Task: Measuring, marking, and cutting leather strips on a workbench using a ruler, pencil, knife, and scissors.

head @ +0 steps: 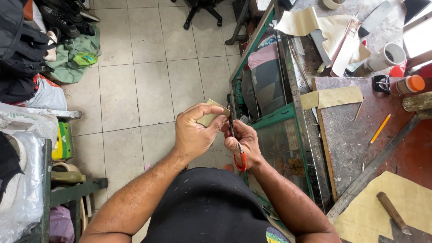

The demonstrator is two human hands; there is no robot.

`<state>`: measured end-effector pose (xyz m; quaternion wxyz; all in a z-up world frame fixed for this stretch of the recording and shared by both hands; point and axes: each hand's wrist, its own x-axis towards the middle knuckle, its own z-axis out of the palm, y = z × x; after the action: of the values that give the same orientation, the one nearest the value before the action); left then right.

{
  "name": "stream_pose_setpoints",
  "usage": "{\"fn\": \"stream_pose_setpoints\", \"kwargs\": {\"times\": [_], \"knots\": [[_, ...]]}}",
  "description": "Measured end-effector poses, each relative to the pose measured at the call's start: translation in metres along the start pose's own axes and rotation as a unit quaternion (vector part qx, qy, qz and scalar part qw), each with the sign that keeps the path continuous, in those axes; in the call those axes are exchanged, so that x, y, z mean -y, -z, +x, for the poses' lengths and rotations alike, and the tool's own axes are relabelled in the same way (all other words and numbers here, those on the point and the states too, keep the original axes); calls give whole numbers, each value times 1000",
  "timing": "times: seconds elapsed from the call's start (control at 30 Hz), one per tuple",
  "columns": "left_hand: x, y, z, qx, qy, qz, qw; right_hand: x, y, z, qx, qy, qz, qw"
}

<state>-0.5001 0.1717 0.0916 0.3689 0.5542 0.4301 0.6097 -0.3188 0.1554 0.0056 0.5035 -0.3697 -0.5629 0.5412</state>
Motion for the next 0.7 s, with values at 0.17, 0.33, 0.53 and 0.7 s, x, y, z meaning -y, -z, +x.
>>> {"fn": "stream_pose_setpoints", "kwargs": {"times": [0.17, 0.33, 0.53, 0.7], "knots": [[3, -6, -1, 1, 2, -7, 1000, 31, -4, 2, 9, -6, -13, 1000], [2, -10, 0, -1, 7, -11, 1000, 30, 1, 3, 15, -9, -17, 1000], [2, -12, 0, 2, 24, -37, 999, 18, 7, 1, 9, 3, -31, 999], [2, -12, 0, 8, 9, 7, 1000, 20, 9, -1, 6, 7, -32, 999]]}}
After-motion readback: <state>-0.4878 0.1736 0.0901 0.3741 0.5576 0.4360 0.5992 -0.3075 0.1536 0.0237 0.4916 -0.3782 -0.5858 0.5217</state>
